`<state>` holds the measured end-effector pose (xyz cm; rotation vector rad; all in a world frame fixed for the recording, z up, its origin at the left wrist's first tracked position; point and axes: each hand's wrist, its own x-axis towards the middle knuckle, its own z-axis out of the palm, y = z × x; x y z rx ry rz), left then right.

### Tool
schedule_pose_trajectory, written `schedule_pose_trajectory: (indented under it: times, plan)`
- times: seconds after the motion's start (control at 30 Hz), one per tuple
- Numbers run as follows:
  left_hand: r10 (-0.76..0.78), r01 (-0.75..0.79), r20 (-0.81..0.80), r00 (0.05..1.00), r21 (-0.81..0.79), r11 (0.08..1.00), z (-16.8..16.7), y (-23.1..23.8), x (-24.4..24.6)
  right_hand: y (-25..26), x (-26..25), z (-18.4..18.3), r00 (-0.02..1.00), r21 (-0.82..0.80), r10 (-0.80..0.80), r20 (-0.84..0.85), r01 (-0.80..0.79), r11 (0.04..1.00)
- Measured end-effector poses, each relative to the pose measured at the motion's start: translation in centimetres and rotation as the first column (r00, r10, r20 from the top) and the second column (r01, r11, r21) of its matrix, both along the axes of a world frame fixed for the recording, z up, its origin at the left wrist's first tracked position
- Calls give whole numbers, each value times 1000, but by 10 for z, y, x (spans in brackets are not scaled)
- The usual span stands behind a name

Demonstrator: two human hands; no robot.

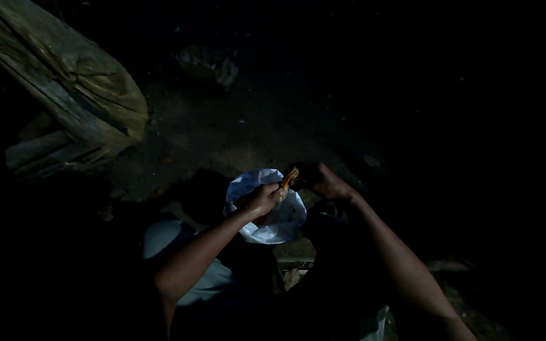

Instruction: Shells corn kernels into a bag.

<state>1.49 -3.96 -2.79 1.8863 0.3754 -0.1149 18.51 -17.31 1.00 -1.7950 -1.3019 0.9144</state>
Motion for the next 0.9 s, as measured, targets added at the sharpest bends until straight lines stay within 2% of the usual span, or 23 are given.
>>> schedule_pose_trajectory:
  times: [0.43,0.9]
  plan:
    - [15,-16,-19,1000,-69,997,5,-3,-2,1,-7,3,999,-7,-23,37,23,1000]
    - [42,-43,-18,999,-68,997,-8,-7,-4,7,-17,1,995,-165,-19,96,35,986]
